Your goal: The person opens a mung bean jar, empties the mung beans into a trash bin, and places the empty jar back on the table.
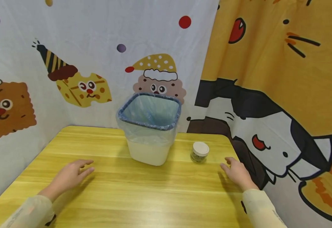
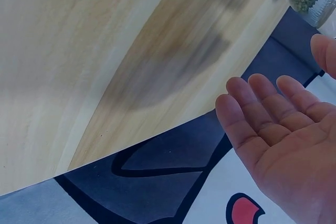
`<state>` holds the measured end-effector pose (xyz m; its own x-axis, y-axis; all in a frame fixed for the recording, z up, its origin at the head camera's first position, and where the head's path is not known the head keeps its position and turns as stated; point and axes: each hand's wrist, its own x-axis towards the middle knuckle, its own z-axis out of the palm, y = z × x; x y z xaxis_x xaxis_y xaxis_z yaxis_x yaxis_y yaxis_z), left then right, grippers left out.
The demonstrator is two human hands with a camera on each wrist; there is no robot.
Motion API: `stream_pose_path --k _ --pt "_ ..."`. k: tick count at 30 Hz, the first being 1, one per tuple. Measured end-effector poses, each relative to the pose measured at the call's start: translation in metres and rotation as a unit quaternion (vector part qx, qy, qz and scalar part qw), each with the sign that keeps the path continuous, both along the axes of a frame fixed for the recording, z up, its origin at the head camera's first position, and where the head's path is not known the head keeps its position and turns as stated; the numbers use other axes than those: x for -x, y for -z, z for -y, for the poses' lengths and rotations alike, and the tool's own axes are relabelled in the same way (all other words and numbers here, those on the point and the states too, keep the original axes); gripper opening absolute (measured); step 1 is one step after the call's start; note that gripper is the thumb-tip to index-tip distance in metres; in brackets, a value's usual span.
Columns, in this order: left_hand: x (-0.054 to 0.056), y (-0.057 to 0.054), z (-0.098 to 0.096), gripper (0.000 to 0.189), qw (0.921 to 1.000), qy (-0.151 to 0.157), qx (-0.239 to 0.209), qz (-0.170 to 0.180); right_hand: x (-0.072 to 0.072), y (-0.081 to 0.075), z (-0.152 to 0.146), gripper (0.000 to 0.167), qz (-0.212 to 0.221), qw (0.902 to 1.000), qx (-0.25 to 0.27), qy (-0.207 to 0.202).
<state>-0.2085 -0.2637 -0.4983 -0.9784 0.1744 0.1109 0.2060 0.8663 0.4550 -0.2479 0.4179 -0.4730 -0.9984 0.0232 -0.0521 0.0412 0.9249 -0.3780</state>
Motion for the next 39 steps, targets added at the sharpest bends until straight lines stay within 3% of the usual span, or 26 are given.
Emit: stream_pose_path --k 12,20,27,39 --pt "-0.004 -0.003 -0.009 0.048 0.9999 0.013 0.003 0.005 0.002 0.003 0.007 0.067 0.006 0.9996 0.025 -0.011" --pt "-0.01 -0.003 -0.019 0.046 0.9996 0.021 -0.004 -0.018 0.004 0.01 0.011 0.077 0.009 0.9986 0.045 -0.027" --pt "-0.015 -0.004 -0.027 0.045 0.9994 0.025 -0.017 -0.017 0.004 0.009 0.015 0.085 0.027 0.9978 0.058 -0.017" --pt "-0.022 -0.005 -0.044 0.044 0.9967 0.042 -0.024 -0.064 0.007 0.01 0.025 0.102 0.039 0.9957 0.084 -0.007"
